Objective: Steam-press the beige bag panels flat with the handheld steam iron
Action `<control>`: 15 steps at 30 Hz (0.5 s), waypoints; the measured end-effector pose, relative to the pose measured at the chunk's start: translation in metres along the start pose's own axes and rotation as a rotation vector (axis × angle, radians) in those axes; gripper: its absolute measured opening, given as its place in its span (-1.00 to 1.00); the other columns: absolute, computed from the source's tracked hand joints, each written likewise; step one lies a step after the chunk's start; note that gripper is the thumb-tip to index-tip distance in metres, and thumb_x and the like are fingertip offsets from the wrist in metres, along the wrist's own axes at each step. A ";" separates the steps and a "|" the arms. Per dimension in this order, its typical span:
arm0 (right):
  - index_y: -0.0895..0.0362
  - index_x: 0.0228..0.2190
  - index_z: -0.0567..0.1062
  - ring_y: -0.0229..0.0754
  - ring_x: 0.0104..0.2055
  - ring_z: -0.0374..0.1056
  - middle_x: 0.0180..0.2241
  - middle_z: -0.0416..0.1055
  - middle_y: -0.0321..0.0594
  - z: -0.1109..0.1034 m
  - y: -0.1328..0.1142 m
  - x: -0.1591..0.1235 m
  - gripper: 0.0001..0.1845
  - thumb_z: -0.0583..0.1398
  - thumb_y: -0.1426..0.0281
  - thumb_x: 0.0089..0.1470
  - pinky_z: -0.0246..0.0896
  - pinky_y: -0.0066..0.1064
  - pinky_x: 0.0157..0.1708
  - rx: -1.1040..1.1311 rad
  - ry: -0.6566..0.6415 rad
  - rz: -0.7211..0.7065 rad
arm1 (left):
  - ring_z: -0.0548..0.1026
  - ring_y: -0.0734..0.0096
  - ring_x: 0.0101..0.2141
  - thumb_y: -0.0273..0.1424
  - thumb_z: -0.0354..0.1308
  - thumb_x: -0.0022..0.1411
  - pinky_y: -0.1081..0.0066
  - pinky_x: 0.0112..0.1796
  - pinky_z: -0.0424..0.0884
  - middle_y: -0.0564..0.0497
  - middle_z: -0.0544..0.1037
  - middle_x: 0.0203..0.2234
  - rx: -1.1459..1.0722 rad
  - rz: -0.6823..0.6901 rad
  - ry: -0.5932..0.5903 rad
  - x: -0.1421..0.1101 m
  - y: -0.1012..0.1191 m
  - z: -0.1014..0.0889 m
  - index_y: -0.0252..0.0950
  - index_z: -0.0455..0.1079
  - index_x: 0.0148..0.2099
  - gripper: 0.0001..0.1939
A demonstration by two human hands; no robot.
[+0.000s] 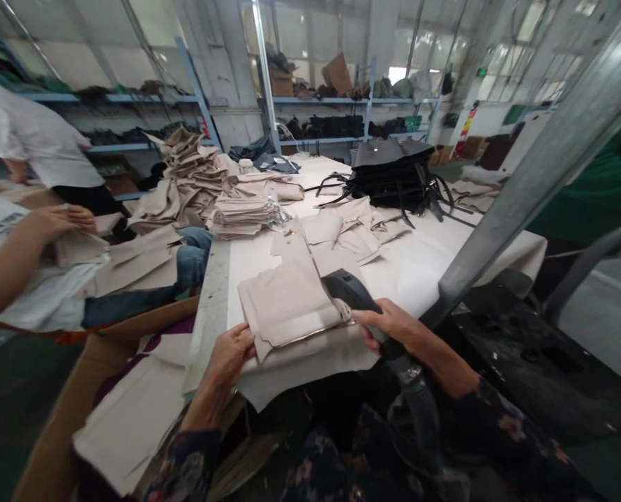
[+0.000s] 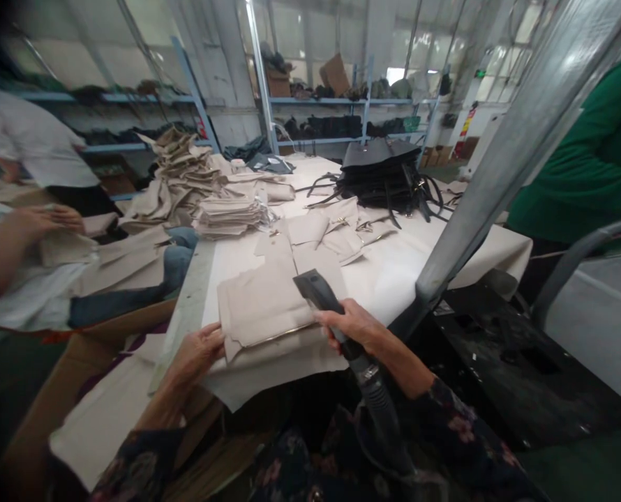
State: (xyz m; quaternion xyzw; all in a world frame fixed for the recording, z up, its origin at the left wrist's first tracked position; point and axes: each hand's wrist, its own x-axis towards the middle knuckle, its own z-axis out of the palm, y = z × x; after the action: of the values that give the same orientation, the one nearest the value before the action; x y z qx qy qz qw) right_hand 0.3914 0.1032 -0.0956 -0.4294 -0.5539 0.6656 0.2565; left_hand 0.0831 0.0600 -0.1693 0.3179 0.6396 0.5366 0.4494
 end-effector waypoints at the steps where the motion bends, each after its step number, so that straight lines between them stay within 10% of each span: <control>1: 0.17 -0.61 0.32 -0.35 -0.73 0.17 -0.73 0.22 -0.38 -0.013 0.002 -0.008 -0.57 0.28 0.11 -0.01 0.14 -0.54 -0.74 0.003 0.026 -0.021 | 0.52 0.31 -0.45 -0.39 0.26 -0.13 0.39 -0.41 0.44 -0.06 0.56 -0.47 0.101 0.045 0.130 0.000 0.004 0.000 -0.40 0.42 -0.13 -0.57; 4: 0.18 -0.63 0.30 -0.36 -0.72 0.17 -0.71 0.22 -0.36 -0.042 0.013 -0.027 -0.53 0.29 0.08 -0.02 0.12 -0.52 -0.72 0.042 0.083 -0.018 | 0.54 0.32 -0.39 -0.35 0.17 -0.01 0.39 -0.33 0.46 -0.05 0.58 -0.40 0.322 0.278 0.369 0.002 0.020 0.016 -0.32 0.43 -0.15 -0.68; 11: 0.17 -0.60 0.31 -0.35 -0.74 0.14 -0.72 0.20 -0.38 -0.058 0.046 -0.042 -0.54 0.28 0.07 -0.01 0.09 -0.51 -0.72 0.087 0.050 0.029 | 0.41 0.39 -0.68 -0.18 0.11 0.12 0.47 -0.67 0.23 -0.11 0.50 -0.63 0.298 0.127 -0.243 0.027 0.025 0.126 -0.37 0.38 -0.48 -0.67; 15: 0.17 -0.62 0.31 -0.34 -0.75 0.13 -0.77 0.19 -0.36 -0.061 0.056 -0.043 -0.49 0.22 0.01 0.03 0.07 -0.51 -0.72 0.048 -0.020 0.034 | 0.47 0.36 -0.51 -0.38 0.11 0.13 0.43 -0.46 0.35 -0.14 0.55 -0.42 0.416 0.371 -0.262 0.051 0.022 0.150 -0.37 0.51 -0.25 -0.79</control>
State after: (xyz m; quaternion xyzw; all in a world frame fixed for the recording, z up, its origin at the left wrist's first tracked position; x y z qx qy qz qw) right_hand 0.4724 0.0854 -0.1375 -0.4261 -0.5329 0.6871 0.2497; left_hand 0.1985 0.1704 -0.1627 0.5809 0.6033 0.4215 0.3476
